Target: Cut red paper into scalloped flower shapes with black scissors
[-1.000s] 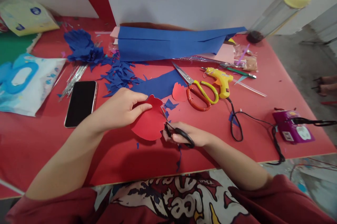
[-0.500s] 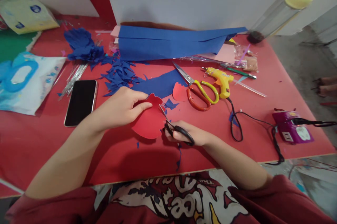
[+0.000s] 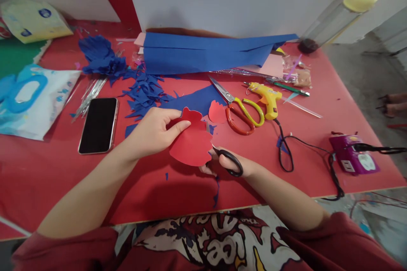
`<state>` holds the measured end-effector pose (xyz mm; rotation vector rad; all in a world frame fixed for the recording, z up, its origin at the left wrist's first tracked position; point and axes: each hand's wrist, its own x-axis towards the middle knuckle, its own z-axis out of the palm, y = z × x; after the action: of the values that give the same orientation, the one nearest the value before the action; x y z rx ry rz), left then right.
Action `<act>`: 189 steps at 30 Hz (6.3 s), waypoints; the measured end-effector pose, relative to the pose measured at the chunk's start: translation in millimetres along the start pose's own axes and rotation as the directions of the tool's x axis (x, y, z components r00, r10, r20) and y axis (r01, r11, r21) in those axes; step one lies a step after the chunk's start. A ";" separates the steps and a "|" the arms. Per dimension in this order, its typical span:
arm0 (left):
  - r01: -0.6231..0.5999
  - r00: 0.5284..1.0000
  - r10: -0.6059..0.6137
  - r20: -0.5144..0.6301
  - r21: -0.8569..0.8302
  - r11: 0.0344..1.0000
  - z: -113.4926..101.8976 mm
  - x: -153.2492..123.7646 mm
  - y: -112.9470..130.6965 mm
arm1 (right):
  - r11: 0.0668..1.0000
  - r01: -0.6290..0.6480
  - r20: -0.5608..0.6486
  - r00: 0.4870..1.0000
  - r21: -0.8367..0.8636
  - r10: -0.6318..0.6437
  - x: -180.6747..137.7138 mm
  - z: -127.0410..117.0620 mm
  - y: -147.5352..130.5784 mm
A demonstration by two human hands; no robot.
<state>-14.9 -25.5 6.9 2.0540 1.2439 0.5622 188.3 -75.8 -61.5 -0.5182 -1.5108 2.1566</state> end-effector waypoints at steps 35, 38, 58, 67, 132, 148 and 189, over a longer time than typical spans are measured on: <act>0.011 0.972 -0.058 -0.227 -0.205 0.979 36.6 -4.8 5.3 | 0.993 0.089 -0.254 0.962 -0.075 -0.106 1.1 3.9 19.0; 0.018 0.971 -0.068 -0.229 -0.214 0.977 38.4 -5.5 3.7 | 0.990 0.088 -0.283 0.952 -0.108 -0.116 1.3 4.5 19.2; 0.067 0.958 -0.128 -0.255 -0.235 0.970 48.8 -5.3 0.2 | 0.991 0.068 -0.271 0.958 -0.113 -0.097 0.6 4.9 14.9; 0.020 0.951 -0.114 -0.288 -0.308 0.951 44.1 -3.6 0.4 | 0.999 0.039 -0.222 0.974 0.023 -0.033 0.4 3.3 16.2; 0.088 0.926 -0.221 -0.305 -0.395 0.915 52.8 -6.0 -0.2 | 0.995 -0.070 -0.451 0.892 -0.076 0.028 6.0 9.1 1.5; 0.041 0.967 -0.109 -0.229 -0.283 0.958 27.5 0.7 -2.4 | 0.983 -0.165 -0.462 0.880 -0.082 0.109 6.1 12.5 -9.4; 0.129 0.982 -0.073 0.174 -0.338 0.932 -2.0 2.5 -23.9 | 0.999 -0.048 -0.188 0.981 0.007 0.048 3.4 4.7 1.0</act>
<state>-29.6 -14.8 -9.0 1.6930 1.0640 0.5181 182.8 -77.8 -61.1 -0.7428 -1.4052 2.0798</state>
